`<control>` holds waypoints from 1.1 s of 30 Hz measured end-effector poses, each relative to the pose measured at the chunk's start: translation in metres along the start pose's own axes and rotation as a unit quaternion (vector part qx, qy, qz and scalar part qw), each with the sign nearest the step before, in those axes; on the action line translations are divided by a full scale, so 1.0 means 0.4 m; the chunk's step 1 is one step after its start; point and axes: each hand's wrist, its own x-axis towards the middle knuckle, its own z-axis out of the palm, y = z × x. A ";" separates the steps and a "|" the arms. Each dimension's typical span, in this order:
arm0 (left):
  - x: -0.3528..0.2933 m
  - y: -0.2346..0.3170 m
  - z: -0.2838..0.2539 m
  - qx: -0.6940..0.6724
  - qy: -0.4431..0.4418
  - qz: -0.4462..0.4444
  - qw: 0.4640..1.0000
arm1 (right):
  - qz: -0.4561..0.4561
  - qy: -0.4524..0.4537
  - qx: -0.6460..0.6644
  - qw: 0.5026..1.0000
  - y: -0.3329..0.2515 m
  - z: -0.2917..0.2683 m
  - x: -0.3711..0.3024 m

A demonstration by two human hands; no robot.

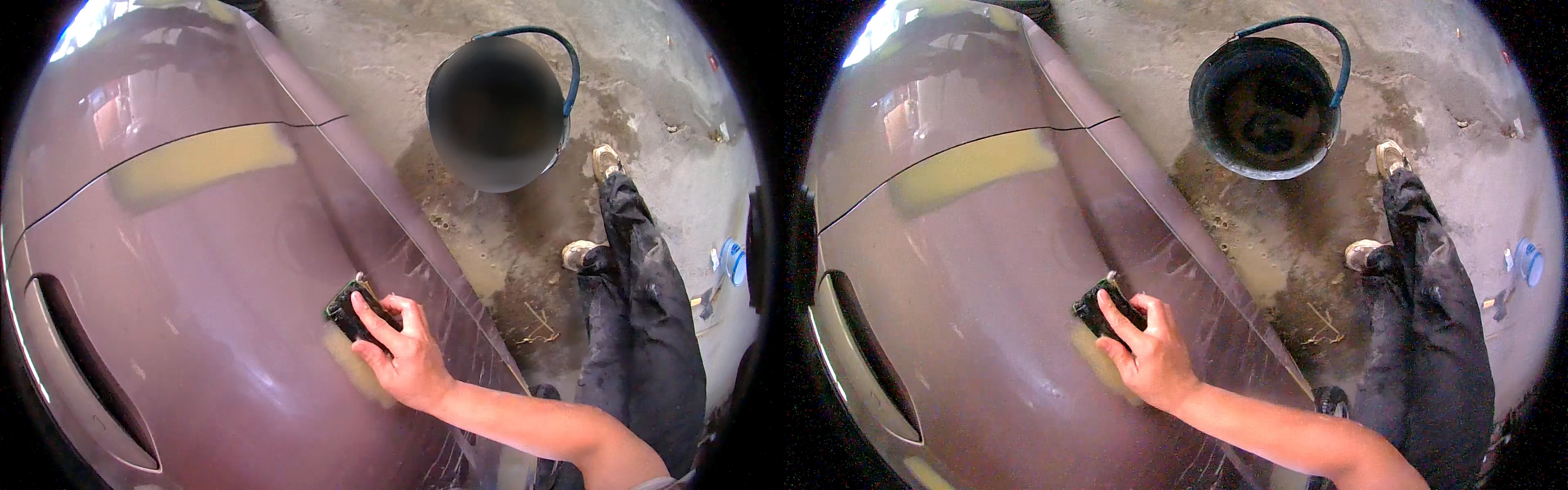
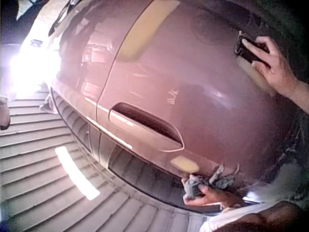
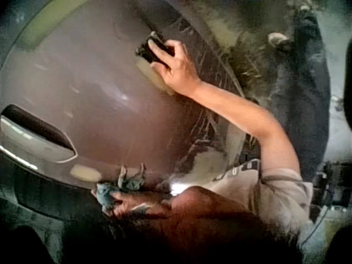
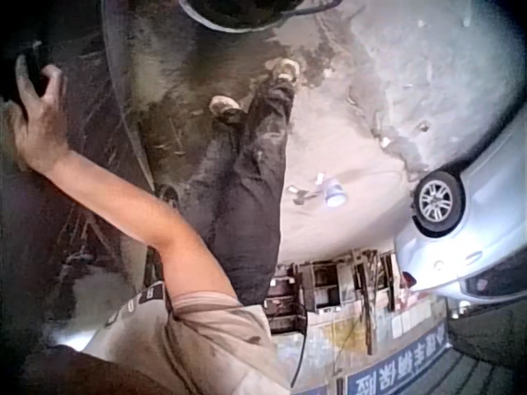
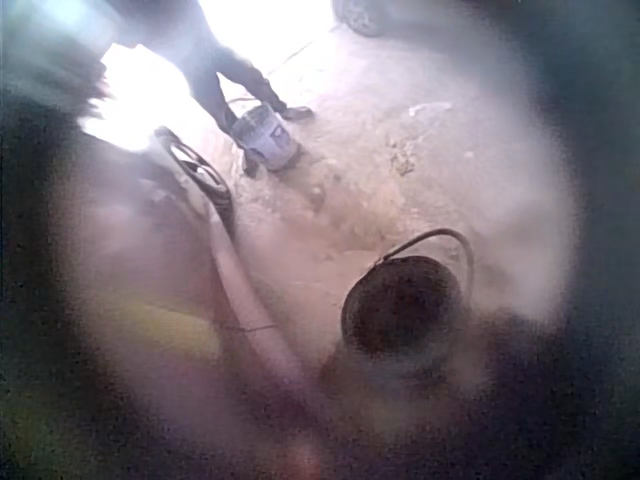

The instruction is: The person kneels beside a car and uses a sanding block to sand the lower edge of the car door. They repeatedly dip the sanding block into a bucket of water and continue sanding the same area.

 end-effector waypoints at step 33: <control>0.058 0.041 -0.002 0.103 -0.219 0.185 0.953 | 0.000 -0.056 0.000 0.998 -0.032 -0.049 -0.119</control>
